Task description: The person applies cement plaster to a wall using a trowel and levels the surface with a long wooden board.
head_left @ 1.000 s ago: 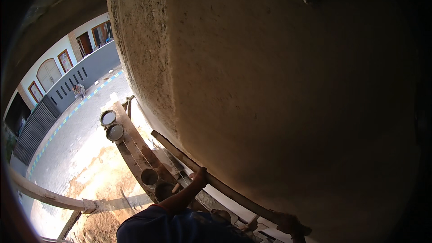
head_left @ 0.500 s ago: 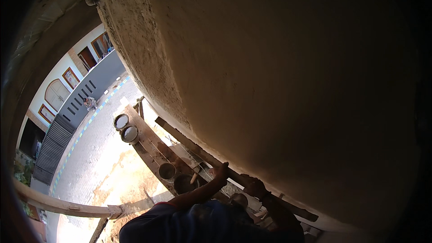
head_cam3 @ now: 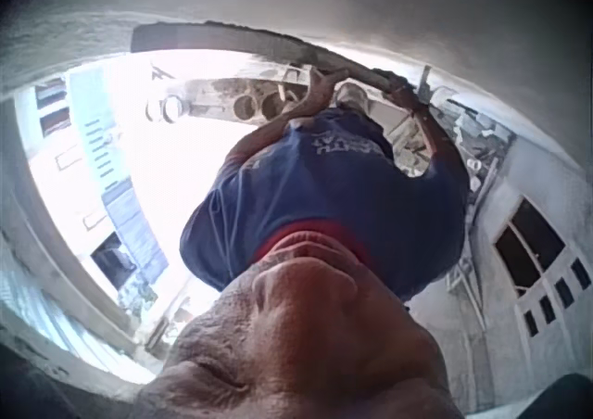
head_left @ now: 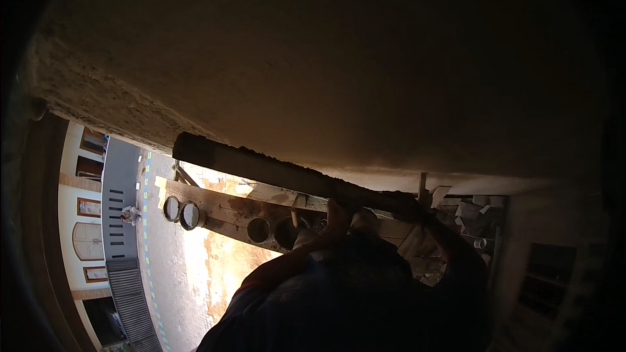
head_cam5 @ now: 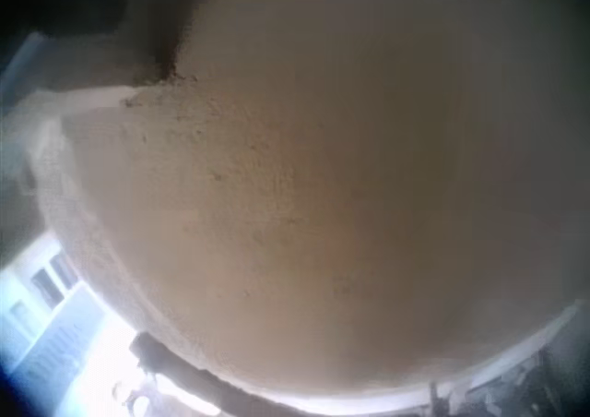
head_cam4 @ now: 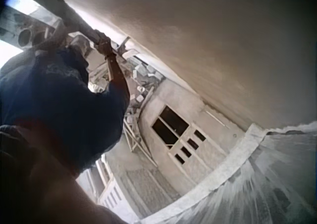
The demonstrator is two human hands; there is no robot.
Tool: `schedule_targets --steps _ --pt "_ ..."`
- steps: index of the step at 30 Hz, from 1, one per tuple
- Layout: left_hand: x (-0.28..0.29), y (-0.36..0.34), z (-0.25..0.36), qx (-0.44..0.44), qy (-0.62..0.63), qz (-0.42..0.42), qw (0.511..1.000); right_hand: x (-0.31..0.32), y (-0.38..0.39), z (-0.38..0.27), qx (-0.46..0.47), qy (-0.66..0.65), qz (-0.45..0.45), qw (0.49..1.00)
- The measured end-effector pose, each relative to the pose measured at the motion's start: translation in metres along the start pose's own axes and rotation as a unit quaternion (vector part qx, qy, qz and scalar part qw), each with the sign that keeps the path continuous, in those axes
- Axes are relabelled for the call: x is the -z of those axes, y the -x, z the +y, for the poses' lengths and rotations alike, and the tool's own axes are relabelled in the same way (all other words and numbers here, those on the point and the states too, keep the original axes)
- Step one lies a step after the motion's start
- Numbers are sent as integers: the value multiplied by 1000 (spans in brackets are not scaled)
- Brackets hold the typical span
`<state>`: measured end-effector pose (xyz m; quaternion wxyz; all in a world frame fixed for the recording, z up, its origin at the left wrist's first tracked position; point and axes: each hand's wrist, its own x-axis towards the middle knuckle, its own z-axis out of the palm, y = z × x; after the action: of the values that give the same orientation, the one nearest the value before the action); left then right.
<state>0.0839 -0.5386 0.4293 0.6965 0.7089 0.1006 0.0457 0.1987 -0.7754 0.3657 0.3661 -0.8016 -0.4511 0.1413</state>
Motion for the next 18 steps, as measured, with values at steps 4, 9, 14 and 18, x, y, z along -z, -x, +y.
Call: schedule_targets --steps 4,9,14,18 --pt "-47 -44 41 1 93 -4 996 26 26 -11 -123 57 66 989" --pt "-119 -68 64 -14 56 -69 996 66 37 -65 -140 91 292 942" --pt "-159 -81 45 19 26 -276 961 54 85 -38 -259 10 409 875" --pt "-109 -91 11 52 -107 -343 932 37 134 -23 -318 -48 471 822"
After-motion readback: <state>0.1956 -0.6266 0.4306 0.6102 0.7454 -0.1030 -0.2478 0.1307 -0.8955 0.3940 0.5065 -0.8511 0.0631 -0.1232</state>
